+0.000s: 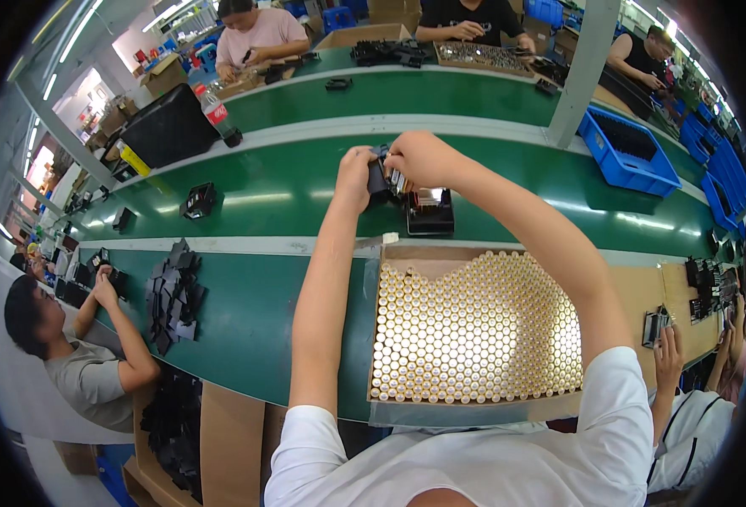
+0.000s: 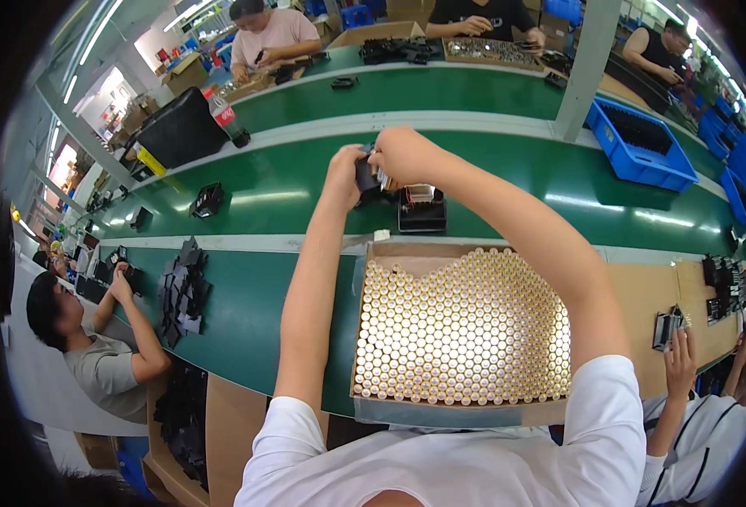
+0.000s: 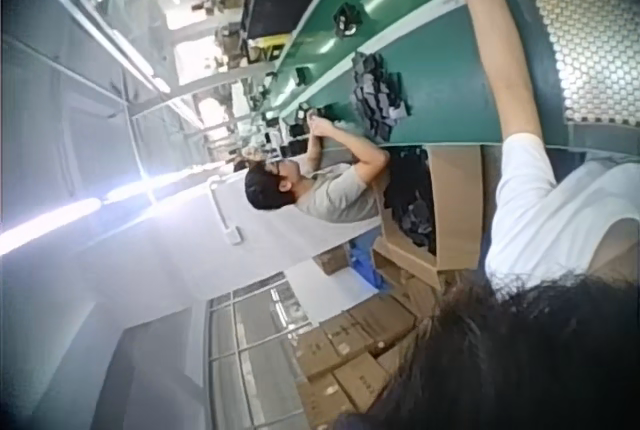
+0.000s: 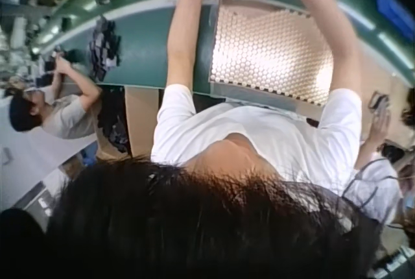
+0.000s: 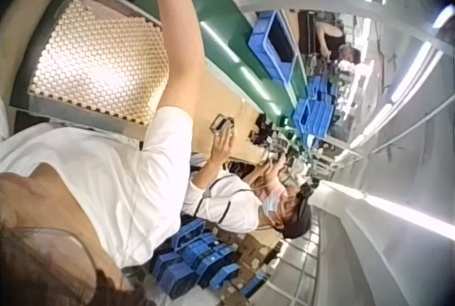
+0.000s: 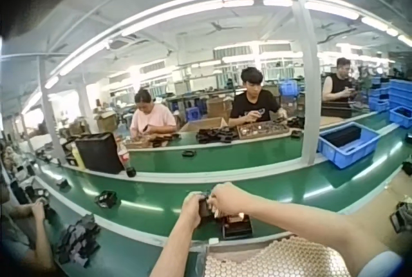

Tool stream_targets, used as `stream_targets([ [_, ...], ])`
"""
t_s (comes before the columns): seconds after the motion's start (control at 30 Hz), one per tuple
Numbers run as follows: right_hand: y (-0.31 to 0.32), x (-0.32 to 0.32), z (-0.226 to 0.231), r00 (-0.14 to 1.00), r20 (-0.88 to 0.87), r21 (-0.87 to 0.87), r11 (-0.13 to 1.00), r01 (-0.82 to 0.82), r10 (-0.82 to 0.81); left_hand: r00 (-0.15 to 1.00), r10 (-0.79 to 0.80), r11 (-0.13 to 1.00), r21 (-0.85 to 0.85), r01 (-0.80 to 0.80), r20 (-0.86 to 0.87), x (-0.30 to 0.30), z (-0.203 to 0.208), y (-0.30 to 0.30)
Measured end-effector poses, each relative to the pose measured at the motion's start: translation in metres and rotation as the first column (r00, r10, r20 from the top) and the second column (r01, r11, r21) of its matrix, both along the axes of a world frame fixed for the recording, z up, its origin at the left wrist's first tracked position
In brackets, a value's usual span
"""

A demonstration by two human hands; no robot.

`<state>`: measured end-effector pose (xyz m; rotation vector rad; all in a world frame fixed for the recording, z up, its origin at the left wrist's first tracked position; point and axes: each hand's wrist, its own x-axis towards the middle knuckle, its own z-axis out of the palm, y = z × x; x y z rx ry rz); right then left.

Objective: Assembling small metal components into black plastic housing units on a factory line.

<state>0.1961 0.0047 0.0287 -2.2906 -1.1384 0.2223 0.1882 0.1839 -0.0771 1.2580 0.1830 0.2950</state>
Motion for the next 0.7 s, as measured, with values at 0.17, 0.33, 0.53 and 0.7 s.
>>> stream_targets([
  [0.17,0.031,0.031,-0.016,0.986,-0.127,0.022,0.993,0.113,-0.109,0.999,0.047,0.999,0.016,-0.047,-0.023,0.002,0.001,-0.001],
  [0.33,0.038,0.035,-0.02,0.962,-0.258,0.069,0.991,0.112,-0.091,0.989,0.134,0.987,0.099,-0.128,-0.057,0.0,0.002,0.009],
  [0.53,0.038,0.027,-0.047,0.981,0.191,0.336,0.941,-0.034,-0.033,0.967,0.244,0.959,0.169,-0.229,-0.073,-0.005,-0.004,0.037],
  [0.7,0.048,0.021,-0.059,0.939,0.343,0.242,0.968,-0.068,-0.02,0.985,0.154,0.988,-0.007,-0.155,-0.08,-0.011,0.0,0.051],
])
